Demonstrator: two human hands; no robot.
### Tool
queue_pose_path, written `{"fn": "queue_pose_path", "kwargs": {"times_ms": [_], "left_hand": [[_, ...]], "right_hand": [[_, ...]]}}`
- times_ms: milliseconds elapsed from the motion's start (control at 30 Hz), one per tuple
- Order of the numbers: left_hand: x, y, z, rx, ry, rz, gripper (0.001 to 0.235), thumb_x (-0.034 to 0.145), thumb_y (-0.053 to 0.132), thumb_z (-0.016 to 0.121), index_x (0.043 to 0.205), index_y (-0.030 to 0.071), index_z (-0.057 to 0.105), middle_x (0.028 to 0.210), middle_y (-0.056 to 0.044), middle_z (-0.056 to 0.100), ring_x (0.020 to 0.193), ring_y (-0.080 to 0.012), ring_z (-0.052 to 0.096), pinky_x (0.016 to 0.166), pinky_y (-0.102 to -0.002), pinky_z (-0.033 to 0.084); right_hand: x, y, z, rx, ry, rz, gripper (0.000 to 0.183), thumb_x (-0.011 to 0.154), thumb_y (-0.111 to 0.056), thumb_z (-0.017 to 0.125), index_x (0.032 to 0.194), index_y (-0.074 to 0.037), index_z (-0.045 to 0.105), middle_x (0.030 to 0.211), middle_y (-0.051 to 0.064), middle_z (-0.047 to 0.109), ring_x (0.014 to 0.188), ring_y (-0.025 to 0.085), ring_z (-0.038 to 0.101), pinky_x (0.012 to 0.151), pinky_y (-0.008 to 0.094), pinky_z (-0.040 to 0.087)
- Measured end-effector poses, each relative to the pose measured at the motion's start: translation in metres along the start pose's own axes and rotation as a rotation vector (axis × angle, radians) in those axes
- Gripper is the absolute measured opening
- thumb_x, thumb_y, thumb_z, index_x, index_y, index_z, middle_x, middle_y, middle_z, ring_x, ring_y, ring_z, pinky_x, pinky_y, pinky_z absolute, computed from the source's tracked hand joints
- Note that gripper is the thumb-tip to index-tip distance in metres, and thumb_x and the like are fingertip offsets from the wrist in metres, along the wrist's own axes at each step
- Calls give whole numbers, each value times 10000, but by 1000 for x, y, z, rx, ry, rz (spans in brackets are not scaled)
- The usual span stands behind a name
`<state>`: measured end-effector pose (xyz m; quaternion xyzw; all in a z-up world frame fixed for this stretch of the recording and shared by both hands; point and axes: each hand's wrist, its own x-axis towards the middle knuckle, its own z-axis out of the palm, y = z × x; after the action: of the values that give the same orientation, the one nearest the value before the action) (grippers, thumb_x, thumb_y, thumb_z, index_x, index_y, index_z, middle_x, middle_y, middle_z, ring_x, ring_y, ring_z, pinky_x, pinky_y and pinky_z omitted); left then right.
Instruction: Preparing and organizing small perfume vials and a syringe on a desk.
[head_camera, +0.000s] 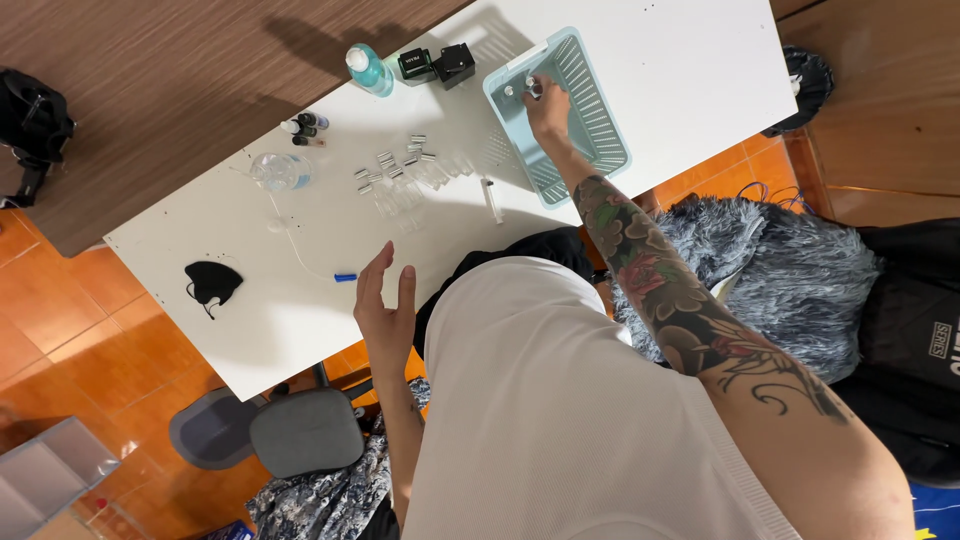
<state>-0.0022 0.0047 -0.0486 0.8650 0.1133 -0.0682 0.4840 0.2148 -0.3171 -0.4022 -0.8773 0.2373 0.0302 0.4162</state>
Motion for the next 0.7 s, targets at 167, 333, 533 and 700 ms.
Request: {"fn": "queue_pose_path", "kwargs": {"times_ms": [167,333,533,700], "left_hand": [[3,4,0,9,-8,-35,376,1035,212,600,1401,127,588,1373,-60,638,1287,-201,587,1062,-380,501],[4,4,2,1,-25,-51,379,1035,229,599,1403,138,585,1390,-64,631,1317,-210,573,1073,-376,496],[5,4,4,6,-59,-85,390,1028,262,597,1402,150,596,1420,-94,601,1387,-242,520,1123,-401,459],[0,-5,-3,6,54,66,372,1028,194,640,1390,112,618,1317,-121,651,1292,-298,587,1061,-458,505]], "right_hand": [[4,0,7,61,24,7,372,856,-99,692,1228,-79,709,1012,56,781,912,216,719,813,381,564],[12,16,18,51,42,10,458,801,-58,618,1250,-96,706,1022,35,800,917,212,735,810,372,565],[11,34,20,7,31,35,425,807,-116,600,1215,-123,720,1045,50,790,964,246,730,841,394,539],[-53,19,-58,-75,-127,-192,369,888,-257,659,1232,-132,701,1070,98,755,1011,308,712,865,459,544]]}}
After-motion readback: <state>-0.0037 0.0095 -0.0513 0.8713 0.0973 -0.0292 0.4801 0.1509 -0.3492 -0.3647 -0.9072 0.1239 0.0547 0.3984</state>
